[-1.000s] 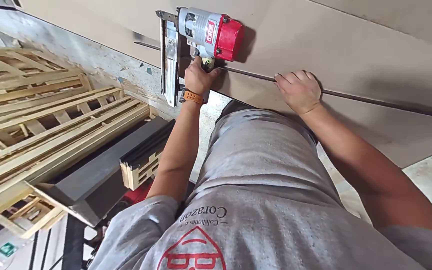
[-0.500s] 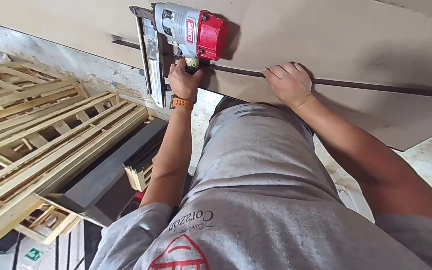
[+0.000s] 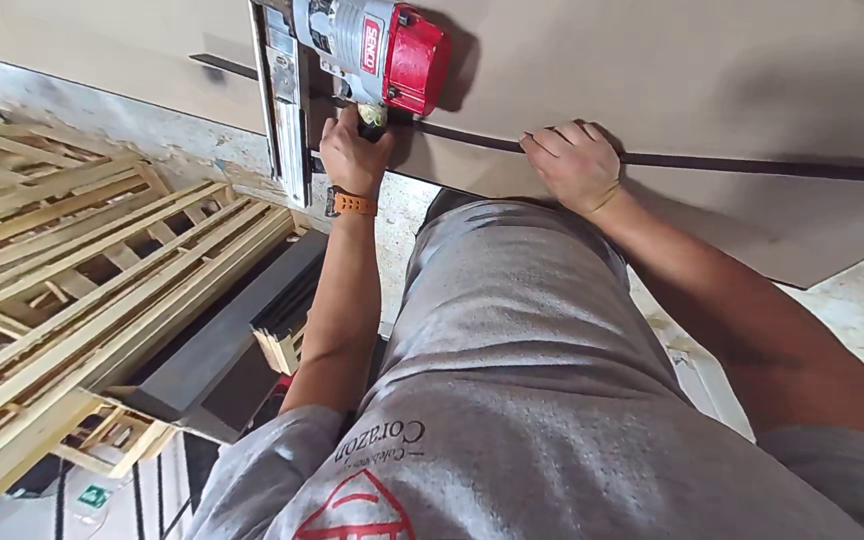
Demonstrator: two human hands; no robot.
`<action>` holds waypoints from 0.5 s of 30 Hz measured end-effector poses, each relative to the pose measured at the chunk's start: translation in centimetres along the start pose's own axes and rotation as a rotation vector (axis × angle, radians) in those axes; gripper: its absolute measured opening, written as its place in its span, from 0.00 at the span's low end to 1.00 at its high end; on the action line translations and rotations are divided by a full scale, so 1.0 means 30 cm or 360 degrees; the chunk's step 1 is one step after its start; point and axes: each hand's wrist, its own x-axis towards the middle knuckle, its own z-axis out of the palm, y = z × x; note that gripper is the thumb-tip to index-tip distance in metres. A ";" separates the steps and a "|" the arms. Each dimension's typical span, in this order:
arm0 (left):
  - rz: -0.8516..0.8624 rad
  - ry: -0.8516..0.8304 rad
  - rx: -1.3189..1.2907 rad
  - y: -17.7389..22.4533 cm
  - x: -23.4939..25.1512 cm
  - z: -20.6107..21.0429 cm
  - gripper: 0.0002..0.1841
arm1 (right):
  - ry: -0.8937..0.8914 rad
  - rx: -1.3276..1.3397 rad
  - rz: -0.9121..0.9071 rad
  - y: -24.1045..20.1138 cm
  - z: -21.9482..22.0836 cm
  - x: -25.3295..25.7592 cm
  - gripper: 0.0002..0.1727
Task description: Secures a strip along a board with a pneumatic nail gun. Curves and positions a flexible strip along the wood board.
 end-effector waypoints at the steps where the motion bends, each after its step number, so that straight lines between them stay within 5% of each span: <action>1: -0.0019 -0.0026 0.0002 0.003 0.001 -0.005 0.28 | 0.0002 0.0009 0.0000 0.001 -0.002 0.003 0.17; 15: -0.0031 -0.0188 -0.0102 -0.008 0.011 -0.003 0.39 | 0.0000 0.0024 0.0069 -0.008 -0.002 0.012 0.16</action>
